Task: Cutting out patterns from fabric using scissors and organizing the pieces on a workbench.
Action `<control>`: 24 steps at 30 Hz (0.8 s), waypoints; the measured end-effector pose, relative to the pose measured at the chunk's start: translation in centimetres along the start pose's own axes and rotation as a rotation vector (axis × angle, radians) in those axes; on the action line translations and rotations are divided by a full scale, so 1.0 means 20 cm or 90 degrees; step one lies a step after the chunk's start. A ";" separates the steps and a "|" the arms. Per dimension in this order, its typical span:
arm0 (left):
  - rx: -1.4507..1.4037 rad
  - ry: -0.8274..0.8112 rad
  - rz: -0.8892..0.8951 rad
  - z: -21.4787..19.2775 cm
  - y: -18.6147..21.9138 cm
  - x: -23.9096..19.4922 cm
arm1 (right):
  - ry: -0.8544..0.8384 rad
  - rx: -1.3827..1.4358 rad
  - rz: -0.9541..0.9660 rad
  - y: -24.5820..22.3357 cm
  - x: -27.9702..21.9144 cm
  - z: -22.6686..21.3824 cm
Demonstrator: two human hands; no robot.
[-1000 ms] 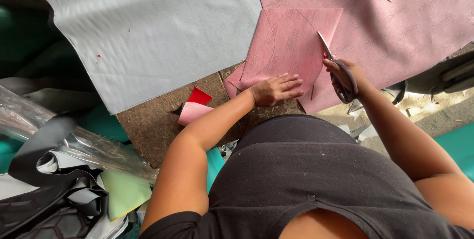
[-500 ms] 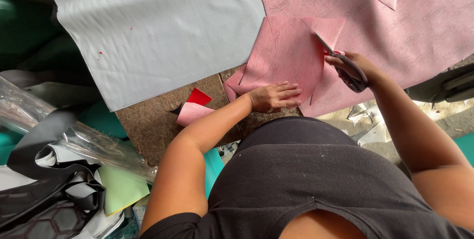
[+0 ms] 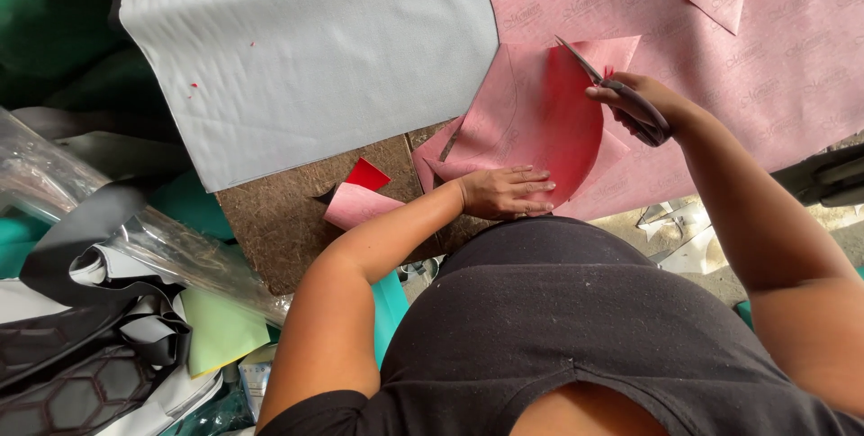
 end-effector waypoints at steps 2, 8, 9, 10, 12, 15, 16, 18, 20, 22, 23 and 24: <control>-0.010 0.004 -0.004 0.02 0.01 0.01 | 0.007 -0.001 -0.004 -0.01 0.04 -0.01; -0.102 0.084 0.011 0.24 -0.17 0.19 | 0.089 0.047 -0.042 0.03 0.03 -0.07; -0.098 0.027 -0.063 0.30 -0.30 0.25 | 0.166 0.092 -0.073 0.05 0.00 -0.13; -0.093 -0.031 -0.136 0.37 -0.43 0.30 | 0.243 0.136 -0.104 0.08 -0.03 -0.19; -0.069 -0.163 -0.199 0.09 -0.61 0.54 | 0.294 0.187 -0.086 0.04 -0.17 -0.23; 0.029 -0.399 -0.250 0.10 -0.90 0.67 | 0.365 0.237 -0.102 0.04 -0.38 -0.30; 0.102 -0.503 -0.244 0.18 -0.99 0.67 | 0.380 0.238 -0.134 0.04 -0.45 -0.33; 0.037 -0.551 -0.218 0.26 -1.05 0.70 | 0.396 0.251 -0.126 0.12 -0.54 -0.35; -0.028 -0.601 -0.194 0.28 -1.07 0.69 | 0.409 0.266 -0.117 0.19 -0.62 -0.36; -0.158 -0.494 -0.296 0.18 -1.14 0.71 | 0.420 0.305 -0.098 0.26 -0.66 -0.37; -0.157 -0.496 -0.292 0.07 -1.15 0.69 | 0.423 0.307 -0.098 0.29 -0.66 -0.36; -0.155 -0.265 -0.335 -0.17 -1.21 0.71 | 0.440 0.325 -0.089 0.33 -0.67 -0.36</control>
Point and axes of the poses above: each hand's wrist, its own x-axis towards the middle knuckle, its own z-axis out of the palm, y = z × x, the point moved 8 cm from there along x, towards the middle knuckle, and after that the axes turned 7 degrees about -y, right-handed, at the moved point
